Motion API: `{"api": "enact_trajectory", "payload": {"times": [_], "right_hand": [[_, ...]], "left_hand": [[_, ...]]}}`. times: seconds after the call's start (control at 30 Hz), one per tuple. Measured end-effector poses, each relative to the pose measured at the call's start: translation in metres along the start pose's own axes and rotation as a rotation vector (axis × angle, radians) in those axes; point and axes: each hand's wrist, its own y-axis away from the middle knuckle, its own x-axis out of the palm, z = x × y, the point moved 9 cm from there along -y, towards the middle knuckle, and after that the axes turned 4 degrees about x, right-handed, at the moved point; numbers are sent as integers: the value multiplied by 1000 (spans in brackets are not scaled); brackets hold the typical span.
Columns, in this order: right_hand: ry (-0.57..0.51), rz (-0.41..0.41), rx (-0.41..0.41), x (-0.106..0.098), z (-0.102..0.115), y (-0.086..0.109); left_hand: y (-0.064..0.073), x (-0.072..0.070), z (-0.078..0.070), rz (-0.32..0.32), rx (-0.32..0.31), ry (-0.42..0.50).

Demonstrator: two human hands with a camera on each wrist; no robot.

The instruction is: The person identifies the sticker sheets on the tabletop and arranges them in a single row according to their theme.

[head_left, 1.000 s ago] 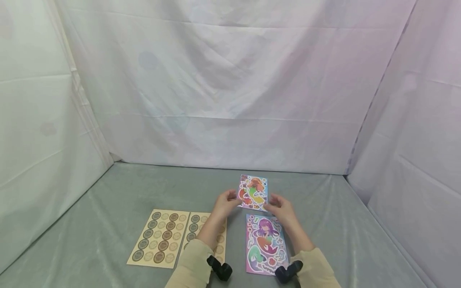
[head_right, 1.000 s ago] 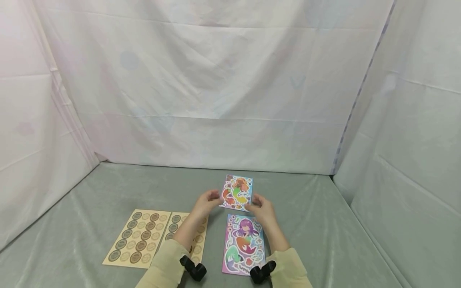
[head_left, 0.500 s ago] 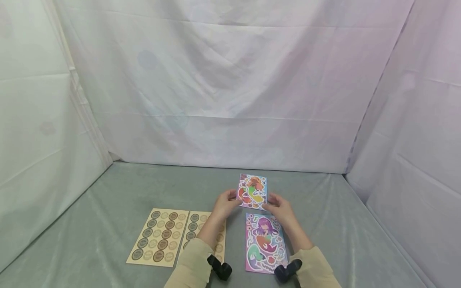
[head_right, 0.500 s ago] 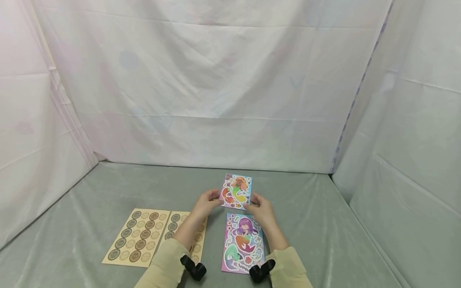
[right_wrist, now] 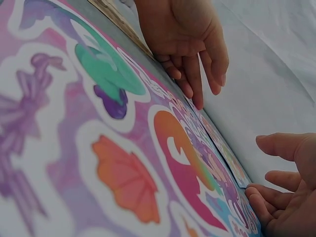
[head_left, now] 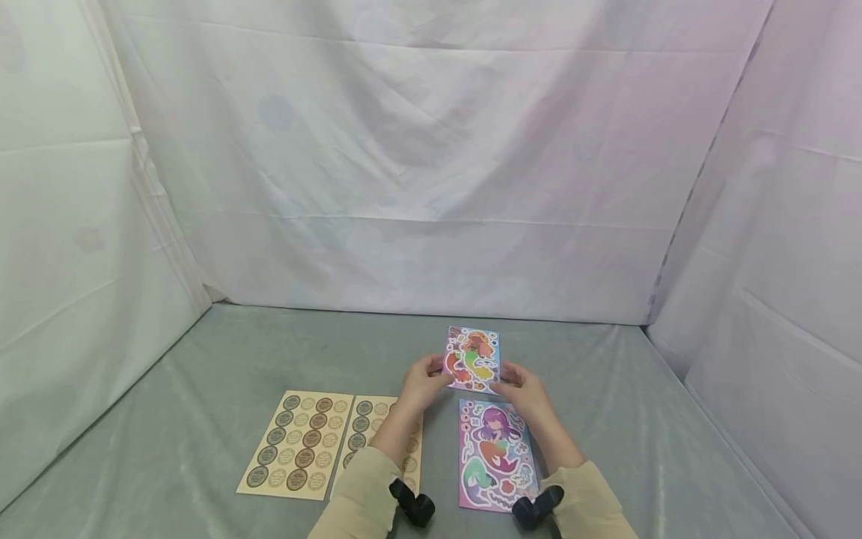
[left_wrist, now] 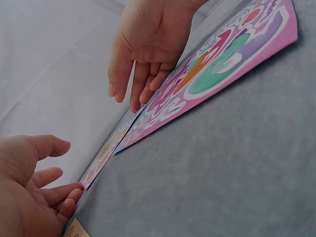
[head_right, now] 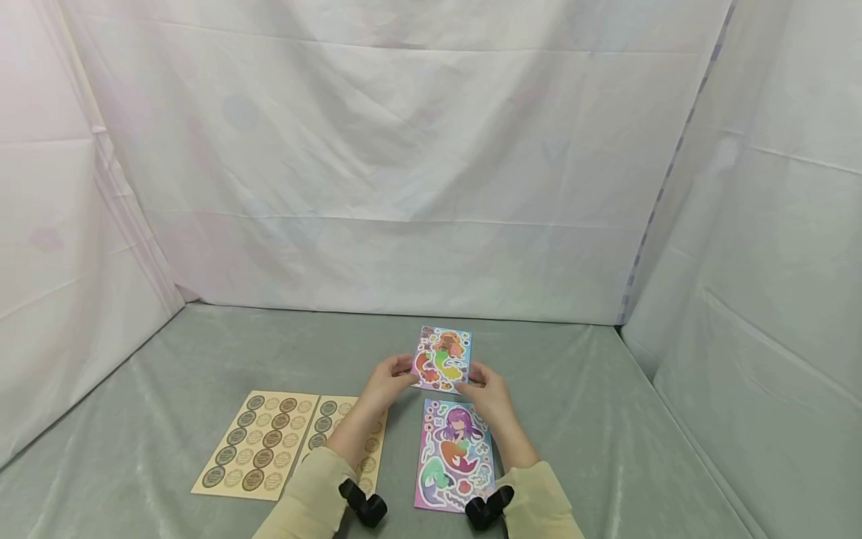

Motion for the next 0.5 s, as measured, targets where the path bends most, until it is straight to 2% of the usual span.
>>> {"api": "enact_trajectory", "payload": {"times": [0.13, 0.5], "right_hand": [[-48, -8, 20, -1, -2, 1], [-105, -62, 63, -4, -7, 0]], "left_hand": [[1, -1, 3, -26, -23, 11], [1, -4, 2, -70, -8, -6]]}}
